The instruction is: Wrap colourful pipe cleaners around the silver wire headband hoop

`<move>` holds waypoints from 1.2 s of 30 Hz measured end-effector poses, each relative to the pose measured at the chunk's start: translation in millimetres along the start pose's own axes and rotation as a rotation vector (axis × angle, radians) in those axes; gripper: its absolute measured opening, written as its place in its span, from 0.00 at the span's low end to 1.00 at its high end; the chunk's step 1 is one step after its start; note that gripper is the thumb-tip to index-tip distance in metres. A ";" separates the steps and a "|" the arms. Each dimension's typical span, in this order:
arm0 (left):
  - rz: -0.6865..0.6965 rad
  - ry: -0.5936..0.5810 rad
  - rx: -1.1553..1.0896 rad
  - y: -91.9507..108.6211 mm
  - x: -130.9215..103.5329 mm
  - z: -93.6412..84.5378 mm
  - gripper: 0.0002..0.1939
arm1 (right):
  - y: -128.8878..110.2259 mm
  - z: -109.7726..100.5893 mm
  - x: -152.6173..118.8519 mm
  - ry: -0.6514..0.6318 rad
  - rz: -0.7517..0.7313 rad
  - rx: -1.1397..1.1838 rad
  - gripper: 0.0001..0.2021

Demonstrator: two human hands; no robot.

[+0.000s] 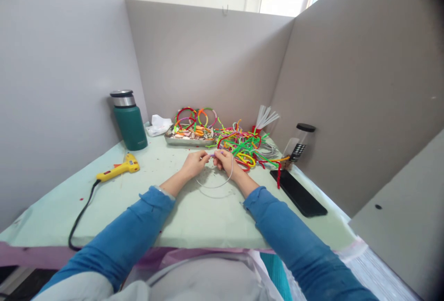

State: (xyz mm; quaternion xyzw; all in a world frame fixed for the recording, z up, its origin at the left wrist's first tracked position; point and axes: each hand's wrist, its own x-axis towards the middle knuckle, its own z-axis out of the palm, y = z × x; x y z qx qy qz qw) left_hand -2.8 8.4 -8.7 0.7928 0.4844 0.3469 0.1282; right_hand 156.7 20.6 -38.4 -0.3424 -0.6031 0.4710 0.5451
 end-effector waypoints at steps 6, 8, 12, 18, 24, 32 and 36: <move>-0.112 -0.021 -0.178 -2.0 2.8 0.8 0.15 | -0.9 0.4 -0.9 -0.011 -0.012 -0.006 0.17; -0.199 -0.056 -0.298 -2.3 2.9 1.9 0.14 | -2.0 0.4 -1.9 -0.022 -0.009 -0.009 0.17; -0.322 -0.115 -0.574 0.1 1.5 1.6 0.13 | -3.5 -0.4 -3.6 -0.041 -0.016 -0.011 0.17; -0.412 -0.160 -0.853 7.1 -2.3 -5.4 0.08 | -3.3 -1.7 -4.9 -0.071 -0.046 -0.011 0.16; -0.540 -0.334 -1.064 7.5 -2.5 -12.6 0.03 | -4.1 -3.5 -7.3 -0.127 -0.081 0.034 0.16; -0.596 -0.465 -1.219 1.1 0.1 -15.1 0.03 | -4.6 -3.3 -8.9 -0.173 -0.059 0.070 0.16; -0.581 -0.442 -1.198 3.8 -0.9 -14.1 0.03 | -2.3 -2.9 -6.8 -0.153 -0.070 0.069 0.16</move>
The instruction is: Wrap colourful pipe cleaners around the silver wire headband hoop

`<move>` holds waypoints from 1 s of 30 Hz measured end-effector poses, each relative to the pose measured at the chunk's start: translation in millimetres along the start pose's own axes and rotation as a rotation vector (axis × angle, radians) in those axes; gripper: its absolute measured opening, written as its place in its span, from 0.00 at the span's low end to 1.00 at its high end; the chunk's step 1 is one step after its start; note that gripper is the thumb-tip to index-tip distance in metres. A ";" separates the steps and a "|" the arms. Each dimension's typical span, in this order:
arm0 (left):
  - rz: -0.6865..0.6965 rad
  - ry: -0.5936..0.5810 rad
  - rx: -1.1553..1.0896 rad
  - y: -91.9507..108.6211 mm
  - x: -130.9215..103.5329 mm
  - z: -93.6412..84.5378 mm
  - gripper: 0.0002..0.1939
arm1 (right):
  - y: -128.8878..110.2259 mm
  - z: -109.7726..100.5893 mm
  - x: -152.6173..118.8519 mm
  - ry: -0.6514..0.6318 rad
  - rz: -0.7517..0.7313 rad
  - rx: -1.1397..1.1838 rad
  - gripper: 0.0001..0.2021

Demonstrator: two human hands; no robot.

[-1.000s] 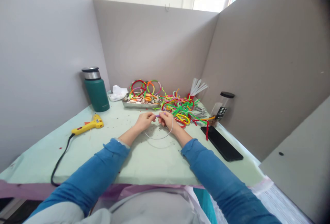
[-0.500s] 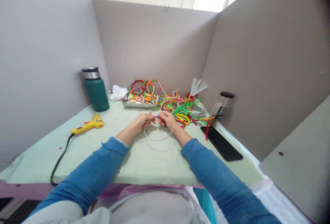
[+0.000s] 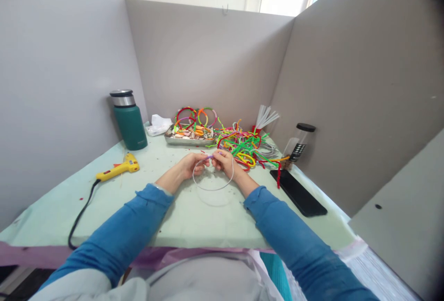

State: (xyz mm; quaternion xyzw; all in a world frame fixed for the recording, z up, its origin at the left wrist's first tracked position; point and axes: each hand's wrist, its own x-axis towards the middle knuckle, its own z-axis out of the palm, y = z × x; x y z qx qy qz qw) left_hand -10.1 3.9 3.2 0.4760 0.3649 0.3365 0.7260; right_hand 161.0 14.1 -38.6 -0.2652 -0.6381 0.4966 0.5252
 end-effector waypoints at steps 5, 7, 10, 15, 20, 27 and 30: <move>0.227 0.264 0.271 -7.8 6.5 5.2 0.09 | 1.6 1.3 3.4 0.108 0.017 -0.064 0.18; 0.320 0.372 0.371 -10.5 10.1 5.5 0.10 | 2.3 2.4 5.0 0.131 0.028 -0.075 0.18; 0.406 0.470 0.441 -11.7 13.3 4.2 0.11 | 3.6 3.5 7.0 0.155 0.041 -0.072 0.19; 0.459 0.531 0.545 -11.7 16.3 -0.7 0.11 | 3.6 3.9 8.0 0.171 0.054 -0.066 0.19; 0.533 0.606 0.757 -12.6 16.9 -3.0 0.10 | 1.5 4.7 7.6 0.178 0.079 -0.041 0.19; 0.538 0.645 0.843 -9.9 12.4 2.7 0.10 | 0.6 4.6 7.6 0.188 0.086 -0.010 0.19; 0.528 0.644 0.812 -9.9 13.4 2.5 0.11 | 0.7 4.5 7.8 0.192 0.084 -0.009 0.20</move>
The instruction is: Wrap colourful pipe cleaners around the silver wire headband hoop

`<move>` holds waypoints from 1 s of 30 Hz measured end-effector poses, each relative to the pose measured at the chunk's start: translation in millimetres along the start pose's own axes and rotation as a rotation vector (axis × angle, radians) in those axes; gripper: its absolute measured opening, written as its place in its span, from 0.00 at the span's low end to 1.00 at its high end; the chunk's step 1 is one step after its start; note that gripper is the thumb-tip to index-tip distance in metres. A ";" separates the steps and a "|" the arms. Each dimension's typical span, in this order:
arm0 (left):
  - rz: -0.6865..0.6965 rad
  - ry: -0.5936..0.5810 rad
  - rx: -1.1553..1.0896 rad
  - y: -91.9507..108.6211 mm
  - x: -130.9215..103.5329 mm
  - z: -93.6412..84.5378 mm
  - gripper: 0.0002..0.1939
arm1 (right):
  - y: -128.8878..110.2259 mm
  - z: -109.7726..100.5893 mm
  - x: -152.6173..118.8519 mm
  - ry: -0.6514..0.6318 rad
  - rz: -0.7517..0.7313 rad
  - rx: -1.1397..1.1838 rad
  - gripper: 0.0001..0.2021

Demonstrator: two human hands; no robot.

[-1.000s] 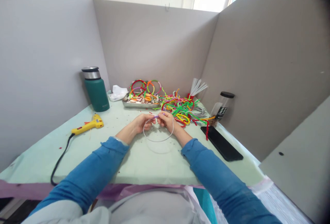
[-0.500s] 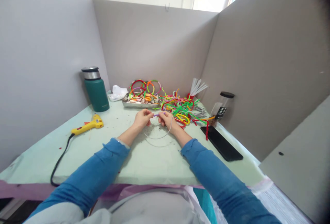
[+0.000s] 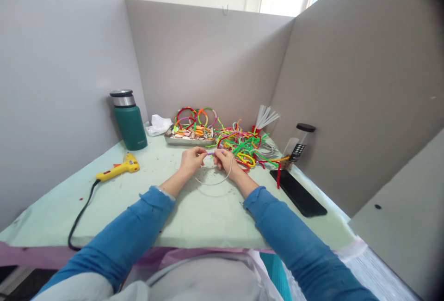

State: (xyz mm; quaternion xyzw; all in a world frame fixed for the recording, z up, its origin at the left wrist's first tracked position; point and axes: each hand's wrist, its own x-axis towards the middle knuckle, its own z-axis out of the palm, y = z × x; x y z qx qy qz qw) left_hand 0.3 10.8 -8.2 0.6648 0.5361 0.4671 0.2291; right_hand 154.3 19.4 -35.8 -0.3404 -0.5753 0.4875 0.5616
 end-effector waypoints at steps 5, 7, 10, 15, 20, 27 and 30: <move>-0.002 -0.009 -0.019 -1.4 0.9 0.3 0.11 | 1.0 0.1 0.6 0.004 -0.014 0.002 0.20; -0.004 -0.016 -0.029 -2.2 1.2 0.4 0.11 | 1.1 0.2 0.6 0.009 -0.012 -0.002 0.20; -0.001 -0.022 -0.028 -4.0 1.8 1.0 0.10 | 0.5 0.1 -0.1 0.008 -0.011 -0.007 0.19; 0.030 -0.047 0.058 -7.1 3.0 0.9 0.10 | -0.5 -0.7 -1.4 -0.013 -0.015 -0.003 0.19; 0.055 -0.057 0.085 -9.5 4.2 0.7 0.10 | 0.3 -1.3 -1.3 -0.021 -0.023 0.005 0.18; 0.066 -0.040 0.070 -7.2 3.8 0.2 0.08 | 1.0 -1.9 -1.9 -0.037 -0.022 -0.013 0.18; 0.099 -0.052 0.098 -5.2 3.2 -0.5 0.08 | 2.0 -2.8 -2.0 -0.054 -0.036 -0.020 0.18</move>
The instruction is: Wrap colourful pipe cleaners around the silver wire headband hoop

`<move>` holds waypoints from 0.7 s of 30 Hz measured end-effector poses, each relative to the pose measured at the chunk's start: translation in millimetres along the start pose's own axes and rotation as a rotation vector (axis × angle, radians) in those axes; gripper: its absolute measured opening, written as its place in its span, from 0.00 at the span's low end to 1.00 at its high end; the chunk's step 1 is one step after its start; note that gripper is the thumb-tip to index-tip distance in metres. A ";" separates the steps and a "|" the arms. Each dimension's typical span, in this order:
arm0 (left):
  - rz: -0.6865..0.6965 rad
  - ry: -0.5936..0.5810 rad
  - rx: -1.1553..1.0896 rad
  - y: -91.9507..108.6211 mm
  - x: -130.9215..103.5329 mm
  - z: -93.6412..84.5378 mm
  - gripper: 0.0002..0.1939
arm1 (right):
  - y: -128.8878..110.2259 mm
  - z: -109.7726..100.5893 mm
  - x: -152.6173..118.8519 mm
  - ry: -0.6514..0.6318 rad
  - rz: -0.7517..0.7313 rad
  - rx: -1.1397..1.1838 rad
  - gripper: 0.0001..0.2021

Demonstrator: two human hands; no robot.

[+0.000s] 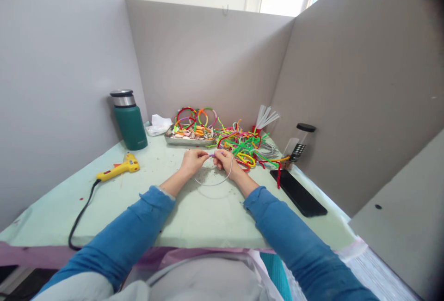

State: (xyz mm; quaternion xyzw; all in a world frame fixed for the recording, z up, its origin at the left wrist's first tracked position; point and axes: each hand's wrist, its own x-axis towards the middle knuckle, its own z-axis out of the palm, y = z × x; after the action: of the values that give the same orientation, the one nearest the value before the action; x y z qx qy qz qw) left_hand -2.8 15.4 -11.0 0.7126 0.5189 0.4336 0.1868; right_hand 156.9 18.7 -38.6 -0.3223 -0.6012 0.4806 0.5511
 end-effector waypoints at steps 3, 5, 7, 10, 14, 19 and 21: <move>0.005 -0.017 -0.002 2.0 -0.1 -1.2 0.07 | 0.7 -0.6 -0.1 -0.011 -0.001 -0.006 0.18; -0.007 -0.030 -0.019 2.9 0.2 -1.8 0.07 | 0.8 -0.7 -0.3 -0.018 -0.003 -0.004 0.18; -0.017 -0.053 -0.040 3.0 0.8 -2.0 0.08 | 0.6 -0.7 -0.6 -0.023 -0.003 0.000 0.18; -0.028 -0.097 -0.076 1.2 1.6 -0.9 0.09 | 0.4 -0.7 -0.9 -0.026 -0.007 -0.003 0.18; -0.114 -0.170 -0.196 -0.9 0.4 1.0 0.11 | 0.4 -0.6 -1.3 -0.028 -0.019 -0.012 0.17; -0.238 -0.261 -0.350 2.6 -4.6 -0.5 0.16 | 0.5 -0.6 -1.5 -0.033 -0.028 -0.020 0.18; -0.235 -0.260 -0.345 3.3 -5.3 -0.9 0.17 | 0.7 -0.7 -1.4 -0.029 -0.030 -0.027 0.18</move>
State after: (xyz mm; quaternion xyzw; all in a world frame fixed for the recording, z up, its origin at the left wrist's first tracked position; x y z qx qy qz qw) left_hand -2.0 9.1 -10.4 0.6546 0.4880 0.3958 0.4203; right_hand 157.8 17.8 -39.9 -0.3133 -0.6204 0.4688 0.5451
